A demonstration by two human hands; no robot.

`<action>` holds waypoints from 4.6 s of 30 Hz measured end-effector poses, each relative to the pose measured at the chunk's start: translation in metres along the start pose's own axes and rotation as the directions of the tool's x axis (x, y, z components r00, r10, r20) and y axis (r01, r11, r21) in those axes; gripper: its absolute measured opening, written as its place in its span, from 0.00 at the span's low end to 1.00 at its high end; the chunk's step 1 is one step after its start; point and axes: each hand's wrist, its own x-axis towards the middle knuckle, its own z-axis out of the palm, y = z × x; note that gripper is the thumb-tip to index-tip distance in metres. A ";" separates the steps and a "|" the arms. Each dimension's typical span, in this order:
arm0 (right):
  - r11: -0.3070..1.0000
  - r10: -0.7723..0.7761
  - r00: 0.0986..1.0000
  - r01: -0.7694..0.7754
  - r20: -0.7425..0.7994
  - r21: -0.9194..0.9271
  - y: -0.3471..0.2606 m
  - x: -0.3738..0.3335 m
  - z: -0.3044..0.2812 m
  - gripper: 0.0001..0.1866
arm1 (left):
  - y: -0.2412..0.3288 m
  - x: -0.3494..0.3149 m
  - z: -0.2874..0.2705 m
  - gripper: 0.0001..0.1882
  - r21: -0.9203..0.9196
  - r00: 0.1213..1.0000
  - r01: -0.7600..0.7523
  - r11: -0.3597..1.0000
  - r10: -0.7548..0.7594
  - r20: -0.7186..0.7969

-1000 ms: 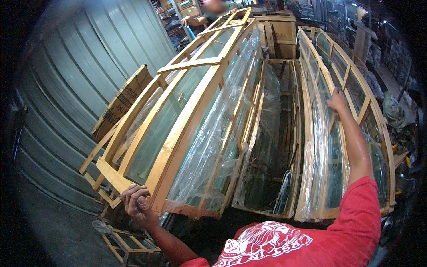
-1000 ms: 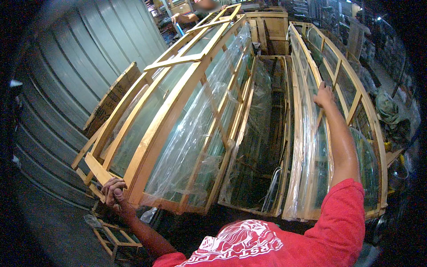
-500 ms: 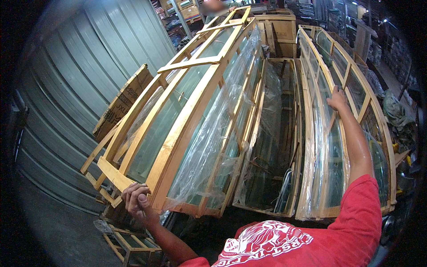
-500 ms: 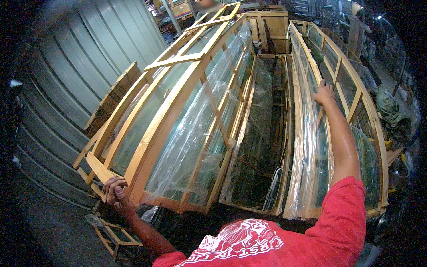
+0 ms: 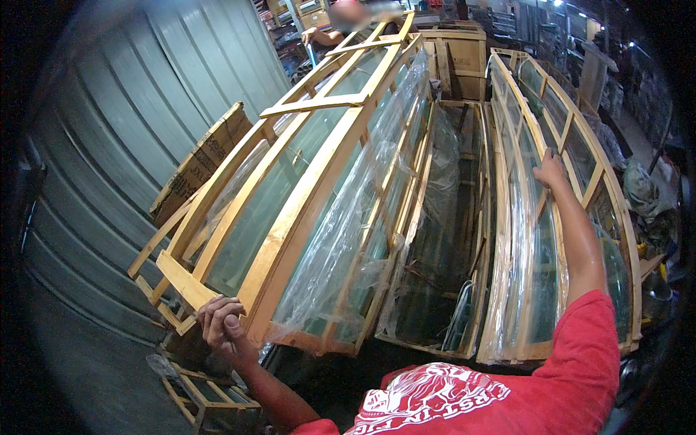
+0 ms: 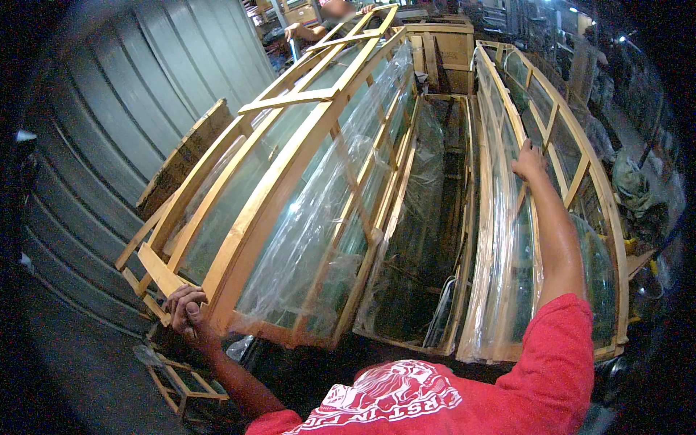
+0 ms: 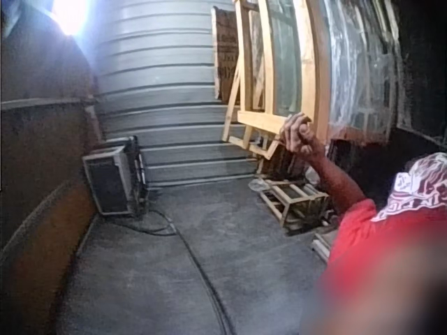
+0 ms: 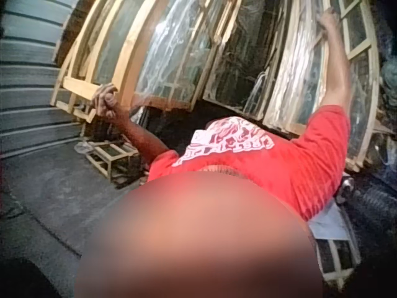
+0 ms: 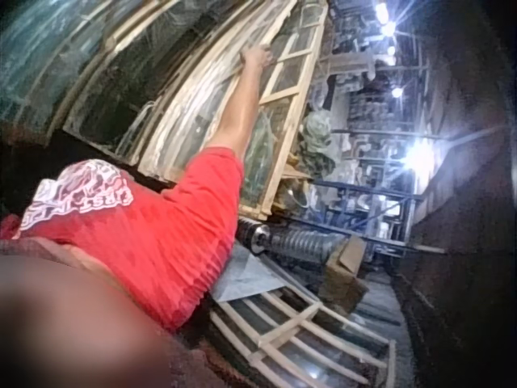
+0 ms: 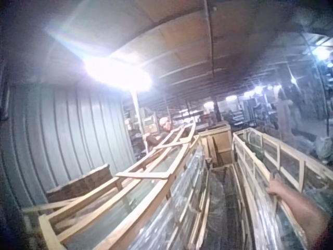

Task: The person uses a crowbar to pry open a wooden crate containing a large glass panel wrapped in plastic. They then remove the plastic wrap and a securing strap from the panel.

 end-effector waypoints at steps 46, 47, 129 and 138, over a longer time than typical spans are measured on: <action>0.995 -0.052 0.998 0.050 -0.022 -0.084 0.002 -0.002 -0.001 0.44 | -0.004 0.003 -0.001 0.24 -0.002 0.998 -0.064 0.998 0.064 -0.014; 0.996 -0.052 0.998 0.050 -0.022 -0.079 0.002 -0.002 -0.001 0.44 | -0.004 0.004 -0.001 0.24 -0.009 0.998 -0.063 0.998 0.063 -0.014; 0.652 -0.383 0.643 0.697 -0.663 0.298 -0.341 0.344 -0.055 0.23 | -0.011 -0.003 -0.044 0.22 0.176 0.930 0.368 0.913 -0.362 -0.066; 0.343 -0.162 0.358 0.894 -0.919 0.288 -0.301 0.213 -0.095 0.24 | -0.023 -0.003 -0.038 0.27 0.079 0.959 0.283 0.956 -0.283 -0.015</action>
